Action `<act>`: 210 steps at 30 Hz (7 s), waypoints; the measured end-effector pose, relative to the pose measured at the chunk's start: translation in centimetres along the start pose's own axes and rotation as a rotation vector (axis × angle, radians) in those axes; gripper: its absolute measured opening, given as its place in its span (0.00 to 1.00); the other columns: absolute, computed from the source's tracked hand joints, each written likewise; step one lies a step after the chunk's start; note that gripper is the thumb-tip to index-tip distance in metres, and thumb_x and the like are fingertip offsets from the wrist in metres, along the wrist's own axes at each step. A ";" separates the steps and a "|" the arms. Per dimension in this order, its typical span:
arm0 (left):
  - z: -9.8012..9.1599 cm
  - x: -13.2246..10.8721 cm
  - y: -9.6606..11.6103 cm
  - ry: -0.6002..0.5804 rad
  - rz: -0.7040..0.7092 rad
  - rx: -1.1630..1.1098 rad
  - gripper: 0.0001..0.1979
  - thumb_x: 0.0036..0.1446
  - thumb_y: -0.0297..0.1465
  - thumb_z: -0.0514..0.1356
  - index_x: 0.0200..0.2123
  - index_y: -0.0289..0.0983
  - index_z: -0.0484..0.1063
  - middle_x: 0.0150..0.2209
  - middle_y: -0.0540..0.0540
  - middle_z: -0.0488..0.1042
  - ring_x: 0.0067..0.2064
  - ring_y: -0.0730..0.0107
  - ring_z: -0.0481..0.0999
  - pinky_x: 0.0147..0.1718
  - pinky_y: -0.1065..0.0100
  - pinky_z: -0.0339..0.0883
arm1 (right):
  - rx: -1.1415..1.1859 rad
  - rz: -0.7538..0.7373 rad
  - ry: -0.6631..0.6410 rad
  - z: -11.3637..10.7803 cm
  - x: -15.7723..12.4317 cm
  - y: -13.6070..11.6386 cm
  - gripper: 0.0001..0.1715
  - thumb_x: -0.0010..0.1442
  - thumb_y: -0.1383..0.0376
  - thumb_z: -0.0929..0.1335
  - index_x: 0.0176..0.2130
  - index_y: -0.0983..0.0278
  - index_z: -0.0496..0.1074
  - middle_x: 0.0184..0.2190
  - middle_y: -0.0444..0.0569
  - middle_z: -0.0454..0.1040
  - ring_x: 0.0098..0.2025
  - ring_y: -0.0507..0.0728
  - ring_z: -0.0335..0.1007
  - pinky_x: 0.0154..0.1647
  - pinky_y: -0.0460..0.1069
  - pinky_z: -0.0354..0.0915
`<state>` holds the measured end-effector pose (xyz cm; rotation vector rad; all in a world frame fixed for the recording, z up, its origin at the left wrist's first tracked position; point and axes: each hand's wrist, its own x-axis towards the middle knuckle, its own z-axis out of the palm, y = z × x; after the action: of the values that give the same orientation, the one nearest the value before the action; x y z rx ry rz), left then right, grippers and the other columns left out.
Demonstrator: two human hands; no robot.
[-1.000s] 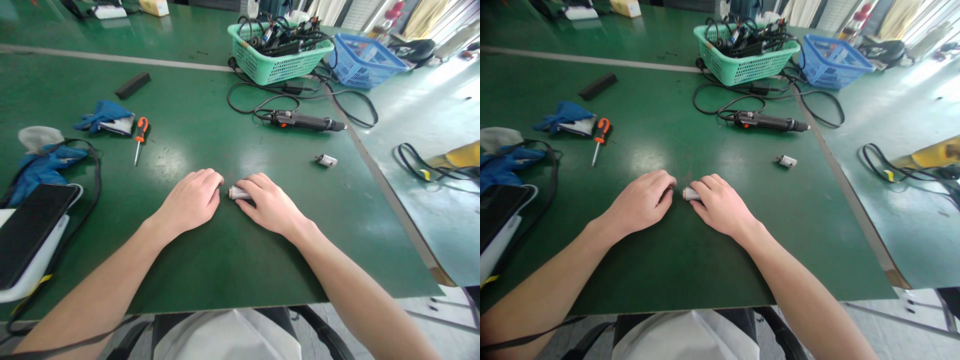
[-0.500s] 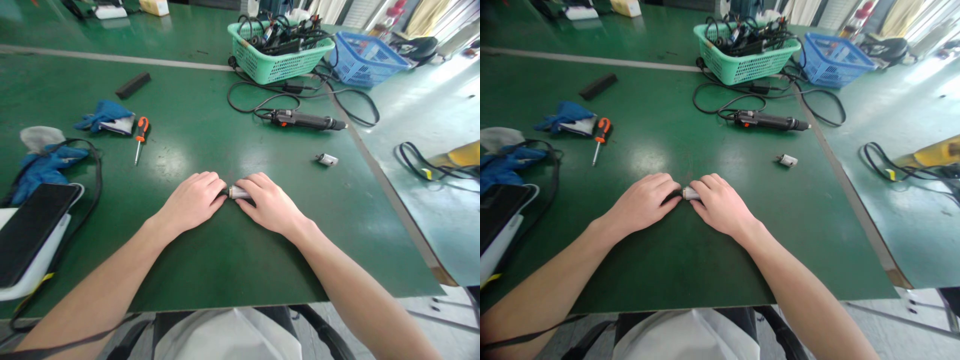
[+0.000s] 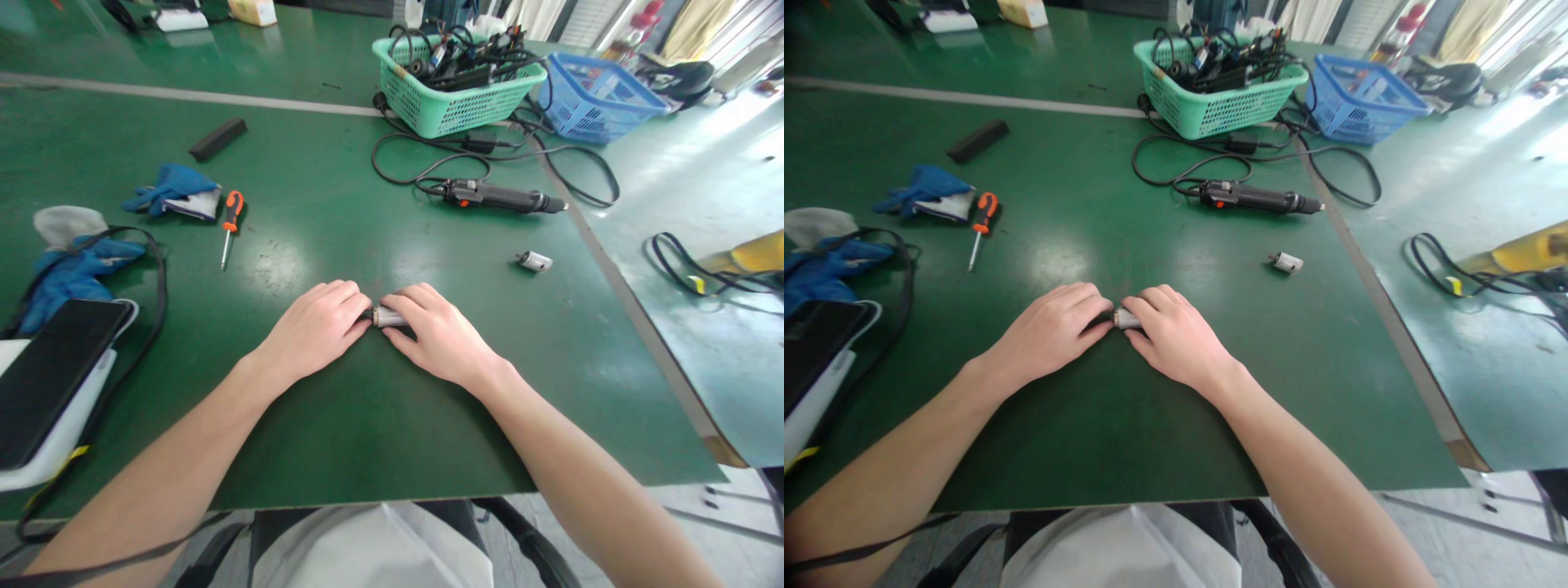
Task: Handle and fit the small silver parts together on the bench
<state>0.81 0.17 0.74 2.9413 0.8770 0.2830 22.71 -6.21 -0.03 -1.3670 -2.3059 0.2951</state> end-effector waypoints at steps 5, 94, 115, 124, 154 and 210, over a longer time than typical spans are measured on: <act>0.0 0.0 0.0 -0.002 0.001 0.006 0.09 0.69 0.32 0.55 0.41 0.35 0.73 0.40 0.43 0.72 0.41 0.61 0.72 0.43 0.60 0.67 | 0.013 -0.004 -0.002 -0.1 0.1 -0.3 0.17 0.68 0.64 0.67 0.54 0.66 0.71 0.49 0.57 0.75 0.51 0.64 0.69 0.55 0.59 0.69; -0.2 0.0 -0.2 -0.010 -0.024 -0.015 0.10 0.69 0.34 0.55 0.38 0.36 0.73 0.37 0.44 0.75 0.39 0.62 0.74 0.40 0.61 0.64 | 0.049 -0.024 0.001 -0.1 0.0 -0.2 0.15 0.70 0.64 0.65 0.55 0.62 0.70 0.50 0.55 0.76 0.52 0.63 0.69 0.56 0.59 0.69; -0.3 -0.1 0.0 -0.004 -0.031 -0.079 0.14 0.71 0.34 0.52 0.39 0.35 0.74 0.38 0.44 0.77 0.40 0.63 0.75 0.40 0.61 0.63 | -0.420 0.353 0.125 -4.4 -2.3 7.8 0.19 0.65 0.65 0.64 0.52 0.62 0.76 0.47 0.59 0.75 0.51 0.69 0.65 0.50 0.63 0.67; -0.4 -0.3 0.1 0.032 -0.077 -0.195 0.12 0.69 0.29 0.51 0.40 0.36 0.75 0.39 0.44 0.78 0.41 0.64 0.76 0.44 0.62 0.65 | -0.503 0.602 0.320 -5.6 -4.8 10.9 0.21 0.64 0.61 0.62 0.45 0.66 0.81 0.40 0.64 0.74 0.46 0.71 0.65 0.44 0.67 0.67; -7.0 -4.1 2.8 -0.023 -0.089 0.026 0.13 0.70 0.32 0.51 0.34 0.37 0.71 0.38 0.43 0.76 0.42 0.62 0.74 0.41 0.60 0.64 | -0.115 0.050 0.200 0.0 -0.9 2.4 0.16 0.68 0.62 0.64 0.50 0.61 0.76 0.43 0.54 0.81 0.47 0.64 0.76 0.51 0.60 0.72; -11.8 -19.5 -4.5 -0.033 -1.217 0.405 0.41 0.59 0.58 0.52 0.64 0.32 0.62 0.54 0.28 0.74 0.55 0.35 0.71 0.51 0.48 0.65 | -0.099 -0.013 0.257 0.7 -1.0 2.4 0.16 0.69 0.60 0.63 0.52 0.60 0.74 0.44 0.53 0.80 0.48 0.64 0.77 0.49 0.60 0.74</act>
<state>-19.86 -6.70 8.71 2.0474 2.6407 -0.0395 24.65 -5.87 -1.84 -1.3500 -2.1387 0.0001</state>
